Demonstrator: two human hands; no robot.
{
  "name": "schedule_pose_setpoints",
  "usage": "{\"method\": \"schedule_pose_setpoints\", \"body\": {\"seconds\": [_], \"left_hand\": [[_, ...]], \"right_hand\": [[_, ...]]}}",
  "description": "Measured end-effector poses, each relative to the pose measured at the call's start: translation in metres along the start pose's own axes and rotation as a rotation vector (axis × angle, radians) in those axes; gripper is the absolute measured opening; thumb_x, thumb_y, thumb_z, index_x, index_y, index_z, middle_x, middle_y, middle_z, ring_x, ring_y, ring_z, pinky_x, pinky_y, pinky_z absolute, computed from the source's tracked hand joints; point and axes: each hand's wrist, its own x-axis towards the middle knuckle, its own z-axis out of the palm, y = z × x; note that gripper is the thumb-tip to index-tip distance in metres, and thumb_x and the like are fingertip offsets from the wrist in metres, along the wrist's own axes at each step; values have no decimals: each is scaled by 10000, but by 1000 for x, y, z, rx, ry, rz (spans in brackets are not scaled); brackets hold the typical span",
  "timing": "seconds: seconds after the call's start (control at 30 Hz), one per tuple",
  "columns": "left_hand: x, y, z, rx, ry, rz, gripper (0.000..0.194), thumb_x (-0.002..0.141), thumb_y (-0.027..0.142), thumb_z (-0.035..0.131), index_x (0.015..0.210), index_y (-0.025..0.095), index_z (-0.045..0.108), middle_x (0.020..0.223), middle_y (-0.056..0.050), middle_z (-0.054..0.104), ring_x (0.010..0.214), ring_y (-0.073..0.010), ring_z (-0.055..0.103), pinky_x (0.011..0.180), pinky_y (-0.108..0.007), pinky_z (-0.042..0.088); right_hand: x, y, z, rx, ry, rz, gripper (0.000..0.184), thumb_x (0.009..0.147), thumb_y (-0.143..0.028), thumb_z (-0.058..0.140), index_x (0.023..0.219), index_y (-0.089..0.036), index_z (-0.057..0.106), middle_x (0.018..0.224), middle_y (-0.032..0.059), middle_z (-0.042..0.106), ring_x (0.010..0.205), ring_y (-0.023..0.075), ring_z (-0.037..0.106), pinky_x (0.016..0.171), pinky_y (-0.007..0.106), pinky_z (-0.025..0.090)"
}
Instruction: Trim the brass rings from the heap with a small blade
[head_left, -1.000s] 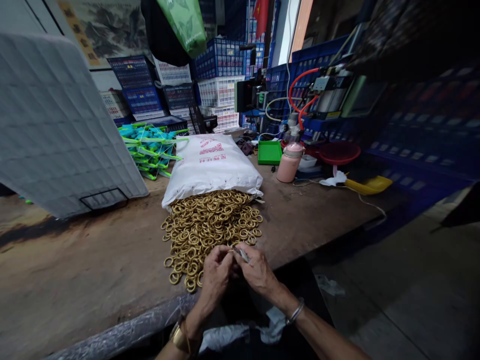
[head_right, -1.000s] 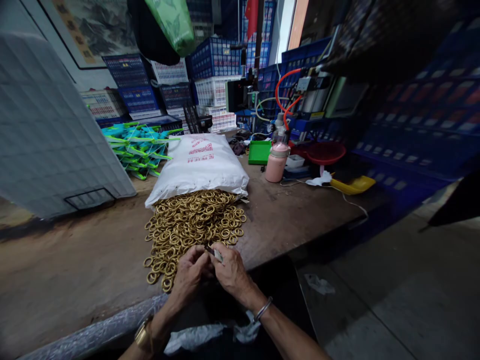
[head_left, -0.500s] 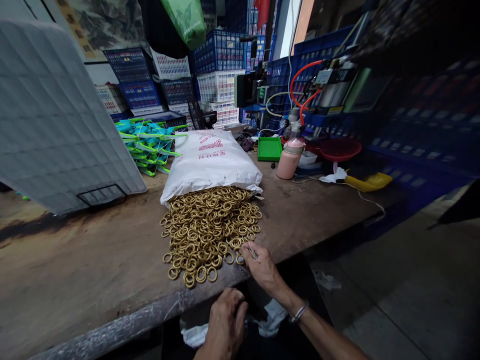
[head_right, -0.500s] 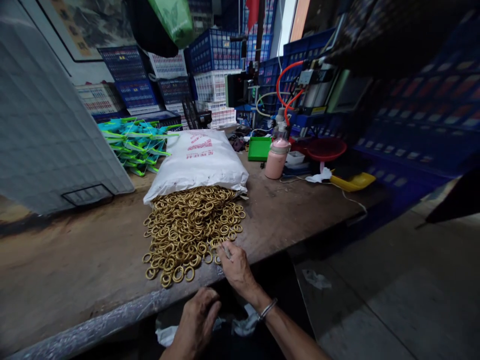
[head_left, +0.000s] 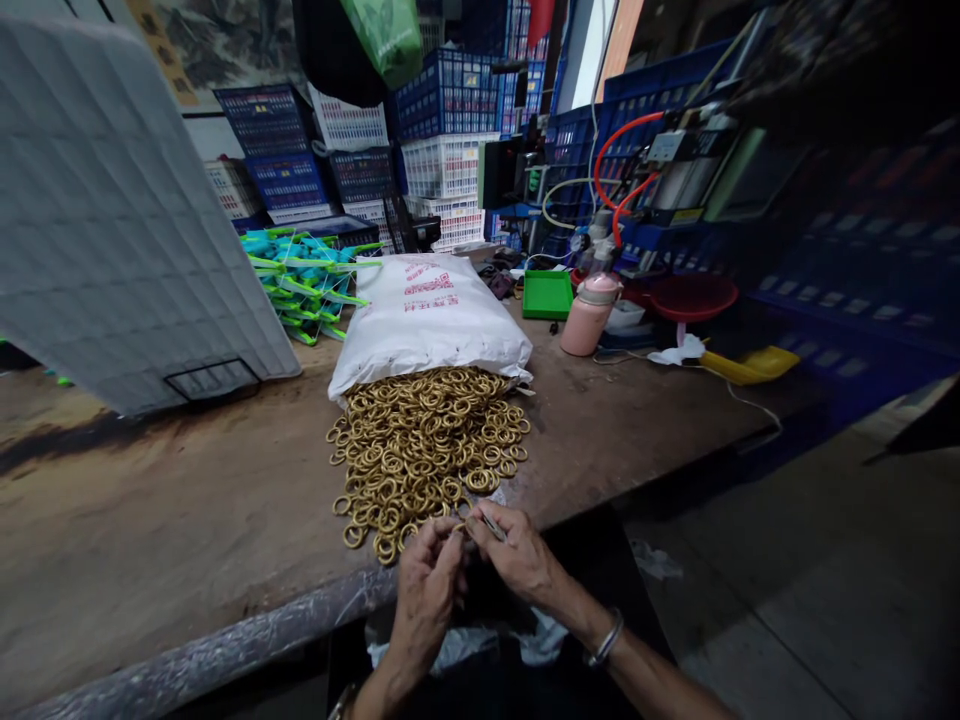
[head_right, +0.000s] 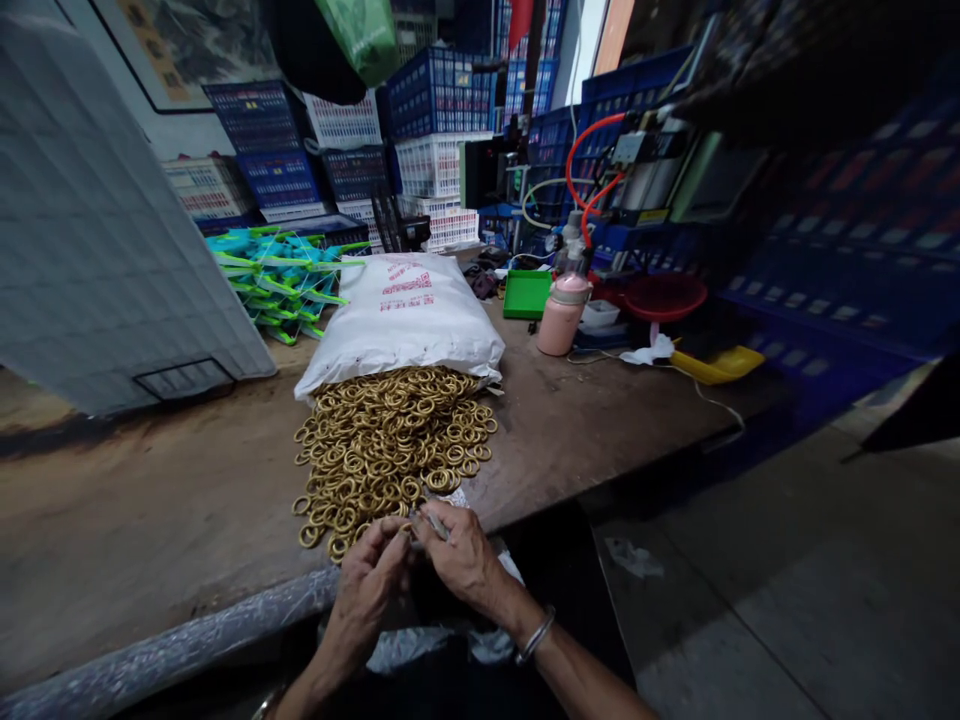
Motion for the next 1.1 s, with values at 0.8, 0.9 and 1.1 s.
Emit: {"method": "schedule_pose_setpoints", "body": {"seconds": [0.8, 0.9, 1.1], "left_hand": [[-8, -9, -14, -310, -179, -78, 232, 781, 393, 554, 759, 170, 494, 617, 29, 545, 457, -55, 452, 422, -166, 383], [-8, -9, -14, -229, -177, -50, 240, 790, 403, 535, 758, 169, 494, 573, 38, 522, 447, -57, 449, 438, -173, 385], [-7, -8, -15, -70, -126, 31, 273, 779, 440, 526, 733, 175, 479, 538, 44, 501, 447, -68, 446, 443, -178, 381]], "right_hand": [[-3, 10, 10, -391, -66, -21, 136, 726, -116, 405, 717, -193, 516, 617, -18, 551, 585, 113, 486, 563, 203, 323], [-7, 16, 12, -516, -116, -79, 199, 656, -63, 393, 739, -194, 517, 659, -3, 582, 619, 123, 512, 573, 205, 315], [-10, 15, 15, -666, -124, -82, 263, 609, -49, 376, 795, -193, 494, 685, 9, 592, 643, 141, 528, 577, 219, 299]]}}
